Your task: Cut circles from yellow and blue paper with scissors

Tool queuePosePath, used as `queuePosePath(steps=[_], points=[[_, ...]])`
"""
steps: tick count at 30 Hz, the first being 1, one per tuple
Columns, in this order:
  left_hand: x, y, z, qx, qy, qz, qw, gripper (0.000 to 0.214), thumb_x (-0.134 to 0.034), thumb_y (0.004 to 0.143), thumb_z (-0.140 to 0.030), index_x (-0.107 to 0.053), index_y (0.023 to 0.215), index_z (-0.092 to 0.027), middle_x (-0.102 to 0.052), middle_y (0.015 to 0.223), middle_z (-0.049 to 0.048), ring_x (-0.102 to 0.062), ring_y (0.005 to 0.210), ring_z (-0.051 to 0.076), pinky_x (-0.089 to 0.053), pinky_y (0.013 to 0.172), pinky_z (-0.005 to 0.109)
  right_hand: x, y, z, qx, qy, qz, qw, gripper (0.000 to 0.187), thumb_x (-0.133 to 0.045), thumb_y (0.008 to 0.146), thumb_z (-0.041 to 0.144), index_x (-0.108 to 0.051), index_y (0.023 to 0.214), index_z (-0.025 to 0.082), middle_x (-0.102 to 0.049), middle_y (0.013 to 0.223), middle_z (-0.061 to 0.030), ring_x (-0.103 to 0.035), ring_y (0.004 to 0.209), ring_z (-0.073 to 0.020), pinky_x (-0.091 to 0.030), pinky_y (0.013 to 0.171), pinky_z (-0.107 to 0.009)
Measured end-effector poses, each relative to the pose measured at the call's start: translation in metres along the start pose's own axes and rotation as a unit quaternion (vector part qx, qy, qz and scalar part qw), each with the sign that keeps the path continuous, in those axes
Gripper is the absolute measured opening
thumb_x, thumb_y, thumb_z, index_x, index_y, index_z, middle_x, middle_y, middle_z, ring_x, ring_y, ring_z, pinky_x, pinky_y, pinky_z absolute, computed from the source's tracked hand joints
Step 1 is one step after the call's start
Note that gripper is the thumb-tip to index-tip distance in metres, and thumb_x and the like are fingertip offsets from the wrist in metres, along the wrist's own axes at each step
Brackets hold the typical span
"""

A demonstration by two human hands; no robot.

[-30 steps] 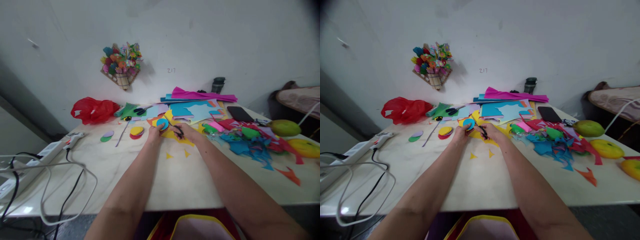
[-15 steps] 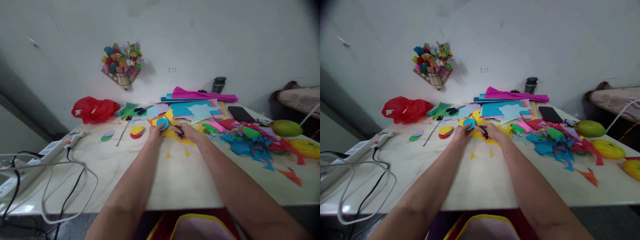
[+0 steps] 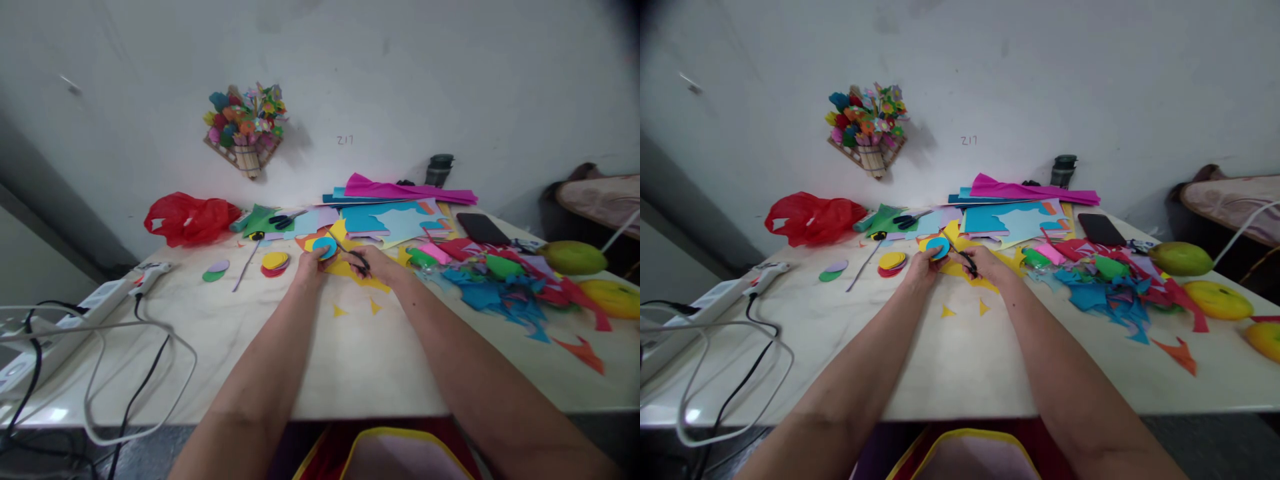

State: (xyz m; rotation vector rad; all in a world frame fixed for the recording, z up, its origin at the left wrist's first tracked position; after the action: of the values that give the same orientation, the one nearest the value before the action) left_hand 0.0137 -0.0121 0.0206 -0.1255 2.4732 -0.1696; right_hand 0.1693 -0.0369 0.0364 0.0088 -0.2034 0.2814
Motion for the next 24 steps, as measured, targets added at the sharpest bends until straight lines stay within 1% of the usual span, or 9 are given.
queuePosePath(steps=[5, 11, 16, 24], points=[[-0.0006, -0.0010, -0.0014, 0.012, 0.000, -0.010, 1.000, 0.015, -0.068, 0.071, -0.002, -0.069, 0.084, -0.010, -0.075, 0.080, 0.0094, -0.075, 0.078, 0.022, -0.063, 0.075, 0.031, 0.0014, 0.0023, -0.0039, 0.008, 0.002, 0.001, 1.000, 0.033, -0.073, 0.075, 0.044, -0.054, 0.066, 0.018, -0.052, 0.049, 0.0040, -0.044, 0.036, -0.0070, -0.025, 0.034, -0.020], [0.0016, 0.0019, 0.0003, 0.005, -0.005, -0.009, 1.000, 0.015, -0.068, 0.070, -0.001, -0.069, 0.082, -0.010, -0.074, 0.078, 0.0083, -0.074, 0.075, 0.020, -0.063, 0.073, 0.030, 0.0016, 0.0027, -0.0053, 0.016, 0.001, 0.007, 1.000, 0.035, -0.074, 0.073, 0.046, -0.054, 0.067, 0.018, -0.052, 0.049, 0.0044, -0.044, 0.037, -0.0065, -0.026, 0.035, -0.019], [0.0025, 0.0020, 0.0004, -0.001, 0.000, 0.013, 1.000, 0.013, -0.069, 0.070, 0.000, -0.068, 0.079, -0.009, -0.074, 0.077, 0.0079, -0.072, 0.070, 0.018, -0.063, 0.072, 0.030, 0.0015, 0.0014, -0.0035, 0.010, -0.003, 0.008, 1.000, 0.036, -0.075, 0.073, 0.047, -0.054, 0.069, 0.018, -0.052, 0.049, 0.0045, -0.045, 0.036, -0.0067, -0.025, 0.034, -0.020], [0.0045, 0.0025, 0.0008, -0.013, 0.008, 0.032, 0.999, 0.015, -0.071, 0.068, -0.001, -0.069, 0.080, -0.009, -0.074, 0.079, 0.0082, -0.072, 0.076, 0.020, -0.063, 0.078, 0.033, 0.0029, 0.0029, -0.0041, 0.006, -0.006, 0.007, 1.000, 0.035, -0.075, 0.071, 0.045, -0.054, 0.067, 0.018, -0.053, 0.049, 0.0043, -0.045, 0.035, -0.0064, -0.024, 0.034, -0.020]])
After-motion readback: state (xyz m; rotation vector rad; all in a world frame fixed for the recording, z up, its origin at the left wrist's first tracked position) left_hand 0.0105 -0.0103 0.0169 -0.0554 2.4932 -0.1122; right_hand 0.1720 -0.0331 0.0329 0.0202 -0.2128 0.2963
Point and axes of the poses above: each hand's wrist, its own y-axis towards the middle knuckle, its own x-axis out of the back of the hand, z = x × y, the point moved 1 cm from there along y, towards the middle knuckle
